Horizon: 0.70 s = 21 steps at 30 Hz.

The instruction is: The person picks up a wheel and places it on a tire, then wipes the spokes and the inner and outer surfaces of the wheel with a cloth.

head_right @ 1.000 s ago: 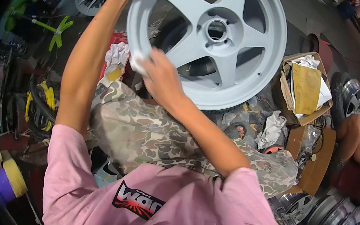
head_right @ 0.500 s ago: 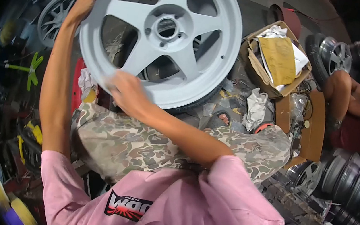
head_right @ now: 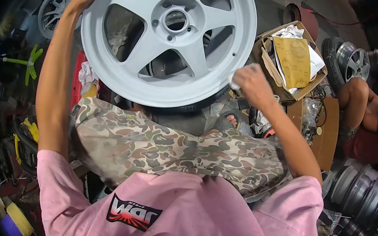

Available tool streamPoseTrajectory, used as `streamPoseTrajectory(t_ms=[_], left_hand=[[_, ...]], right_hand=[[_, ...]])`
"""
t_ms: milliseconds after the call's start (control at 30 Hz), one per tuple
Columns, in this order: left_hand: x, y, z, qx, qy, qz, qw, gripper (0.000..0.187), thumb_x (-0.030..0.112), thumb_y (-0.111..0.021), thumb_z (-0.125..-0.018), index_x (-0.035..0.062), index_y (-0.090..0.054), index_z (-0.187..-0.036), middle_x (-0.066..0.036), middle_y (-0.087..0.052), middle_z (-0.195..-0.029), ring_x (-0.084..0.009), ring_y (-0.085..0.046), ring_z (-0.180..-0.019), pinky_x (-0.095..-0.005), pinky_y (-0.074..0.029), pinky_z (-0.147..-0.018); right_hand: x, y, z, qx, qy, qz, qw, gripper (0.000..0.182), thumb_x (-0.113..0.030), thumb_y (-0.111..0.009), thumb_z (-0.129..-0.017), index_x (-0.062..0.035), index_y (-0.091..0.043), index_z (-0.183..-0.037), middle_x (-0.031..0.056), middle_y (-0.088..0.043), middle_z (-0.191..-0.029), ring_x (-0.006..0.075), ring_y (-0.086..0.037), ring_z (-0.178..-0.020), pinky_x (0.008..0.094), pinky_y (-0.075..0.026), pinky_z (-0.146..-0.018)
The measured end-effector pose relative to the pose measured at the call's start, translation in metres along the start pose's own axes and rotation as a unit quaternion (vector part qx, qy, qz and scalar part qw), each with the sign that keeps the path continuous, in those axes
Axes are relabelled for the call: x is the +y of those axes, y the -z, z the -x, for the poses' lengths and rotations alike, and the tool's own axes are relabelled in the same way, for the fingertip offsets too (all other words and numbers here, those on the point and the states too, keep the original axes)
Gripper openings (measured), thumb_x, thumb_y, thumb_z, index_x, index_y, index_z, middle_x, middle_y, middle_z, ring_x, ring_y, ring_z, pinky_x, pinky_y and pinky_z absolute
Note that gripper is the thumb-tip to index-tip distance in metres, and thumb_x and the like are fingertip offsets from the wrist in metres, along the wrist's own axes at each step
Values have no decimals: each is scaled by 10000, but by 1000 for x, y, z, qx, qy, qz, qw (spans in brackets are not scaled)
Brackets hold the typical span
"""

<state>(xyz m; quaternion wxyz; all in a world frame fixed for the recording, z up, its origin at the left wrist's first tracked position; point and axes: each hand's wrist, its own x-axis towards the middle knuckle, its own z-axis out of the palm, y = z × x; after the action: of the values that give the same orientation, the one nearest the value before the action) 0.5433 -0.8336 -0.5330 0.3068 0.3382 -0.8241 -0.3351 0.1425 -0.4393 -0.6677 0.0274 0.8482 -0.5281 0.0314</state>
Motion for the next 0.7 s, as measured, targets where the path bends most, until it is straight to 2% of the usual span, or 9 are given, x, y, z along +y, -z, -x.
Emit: streamPoseTrajectory(t_ms=[100, 300, 367, 433, 500, 567, 600, 667, 700], left_hand=[[2, -3, 2, -9, 26, 46, 999, 387, 275, -542, -1078, -15, -687, -1290, -47, -739, -1112, -139, -630, -996, -306, -505, -898], [3, -2, 1, -11, -2, 17, 1000, 382, 251, -539, -1075, -18, -677, -1308, -56, -730, -1168, -149, -627, -1050, -312, -497, -943], [-2, -3, 1, 2, -21, 6, 1000, 383, 247, -539, -1074, -21, -674, -1312, -52, -733, -1162, -151, -629, -1056, -309, -495, -951], [-2, -4, 0, -2, -19, 14, 1000, 383, 242, -539, -1073, -24, -672, -1314, -51, -732, -1166, -154, -631, -1059, -309, -494, -952], [4, -8, -2, -7, -23, 21, 999, 383, 237, -540, -1072, -28, -670, -1315, -50, -732, -1171, -157, -632, -1062, -308, -494, -953], [16, -11, 7, -3, -16, 57, 998, 402, 288, -528, -1079, -40, -692, -1243, -74, -754, -1077, -141, -631, -984, -314, -506, -897], [9, -7, 4, -2, -20, 52, 998, 402, 288, -528, -1079, -40, -692, -1243, -74, -754, -1077, -141, -631, -984, -314, -506, -897], [-15, -4, -3, -11, 47, 115, 992, 525, 434, -576, -1065, 21, -649, -1381, -48, -704, -1201, -105, -641, -1051, -238, -491, -946], [-5, -8, -5, -12, 36, 114, 993, 525, 434, -576, -1065, 21, -649, -1381, -48, -704, -1201, -105, -641, -1051, -238, -491, -946]], right_hand=[[9, -8, -4, 54, 108, 35, 992, 105, -140, -601, -864, -129, -675, -937, 15, -612, -975, 164, -616, -1024, 376, -425, -969], [57, 18, -37, -93, 65, 128, 985, 162, -92, -661, -820, -118, -720, -969, 13, -665, -1102, 181, -616, -1098, 381, -426, -1015], [21, 3, -25, -109, 108, 55, 987, 170, -74, -702, -771, -88, -734, -937, 58, -684, -1107, 215, -645, -1070, 406, -482, -986], [-47, -16, -23, -58, 52, -62, 995, 205, -60, -723, -714, -90, -732, -917, 83, -687, -1027, 268, -671, -984, 417, -506, -934], [-130, 6, -48, -111, -49, -145, 982, 294, -38, -748, -665, -45, -724, -958, 104, -679, -1000, 321, -674, -946, 423, -525, -899], [-188, 10, -71, -5, -83, -259, 962, 333, -18, -737, -656, -34, -717, -988, 119, -671, -1007, 328, -666, -975, 428, -513, -929], [-190, 10, -70, 1, -81, -258, 963, 333, -18, -737, -656, -34, -717, -988, 119, -671, -1007, 328, -666, -975, 428, -513, -929], [-190, 6, -61, 61, -93, -255, 961, 323, -15, -713, -675, -26, -712, -998, 119, -653, -996, 328, -641, -993, 443, -496, -931], [-176, 3, -47, 81, -86, -202, 972, 230, -37, -667, -726, -20, -701, -953, 137, -648, -990, 322, -630, -1003, 438, -488, -919]])
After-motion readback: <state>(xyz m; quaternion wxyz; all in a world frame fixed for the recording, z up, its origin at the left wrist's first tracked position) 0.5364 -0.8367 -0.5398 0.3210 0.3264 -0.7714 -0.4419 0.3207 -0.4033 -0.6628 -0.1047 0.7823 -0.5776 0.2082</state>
